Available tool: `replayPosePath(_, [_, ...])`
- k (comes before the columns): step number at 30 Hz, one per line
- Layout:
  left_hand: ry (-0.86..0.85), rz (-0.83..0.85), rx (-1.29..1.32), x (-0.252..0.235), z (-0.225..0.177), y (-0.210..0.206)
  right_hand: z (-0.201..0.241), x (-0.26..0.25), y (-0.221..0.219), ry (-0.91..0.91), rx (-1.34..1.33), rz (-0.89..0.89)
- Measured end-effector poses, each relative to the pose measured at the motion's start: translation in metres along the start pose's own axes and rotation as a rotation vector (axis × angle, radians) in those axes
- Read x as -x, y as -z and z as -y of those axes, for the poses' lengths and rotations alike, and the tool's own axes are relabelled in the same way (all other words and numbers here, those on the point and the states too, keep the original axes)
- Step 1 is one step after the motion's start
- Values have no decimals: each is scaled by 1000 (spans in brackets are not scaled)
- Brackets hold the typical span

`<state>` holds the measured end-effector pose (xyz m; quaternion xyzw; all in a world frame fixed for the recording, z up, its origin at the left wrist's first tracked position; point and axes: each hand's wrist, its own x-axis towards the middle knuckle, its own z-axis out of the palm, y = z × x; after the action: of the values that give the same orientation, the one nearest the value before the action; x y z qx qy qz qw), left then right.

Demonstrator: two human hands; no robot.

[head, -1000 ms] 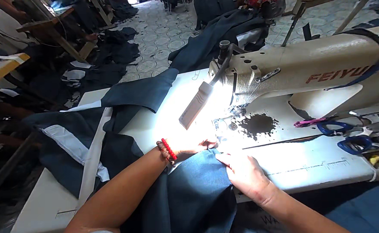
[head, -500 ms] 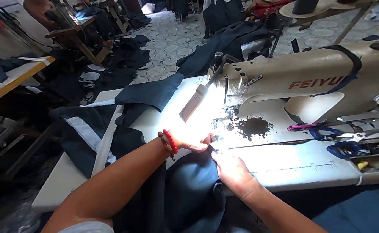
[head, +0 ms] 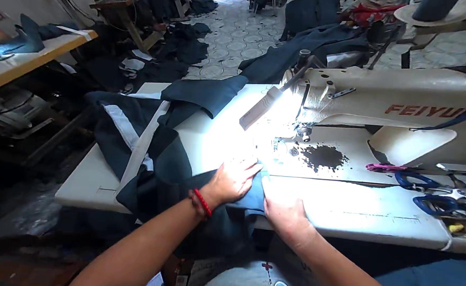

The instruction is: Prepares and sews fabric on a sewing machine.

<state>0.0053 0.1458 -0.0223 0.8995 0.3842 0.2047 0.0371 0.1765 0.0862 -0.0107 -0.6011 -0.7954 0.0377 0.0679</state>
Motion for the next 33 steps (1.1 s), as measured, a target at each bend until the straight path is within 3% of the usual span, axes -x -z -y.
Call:
replayPosePath(3, [-272, 4, -61, -11, 40, -11, 17, -4, -2, -92, 55, 44])
replayPosePath(6, [-354, 18, -92, -13, 48, -14, 16, -3, -4, -83, 84, -12])
replayPosePath(16, [-309, -49, 20, -12, 47, -18, 13, -1, -19, -80, 220, -217])
replayPosePath(29, [-231, -102, 44, -9, 43, -17, 15, -7, -3, -104, 222, 11])
replayPosePath(33, [-194, -83, 25, -10, 39, -13, 13, -7, -3, -81, 244, -23])
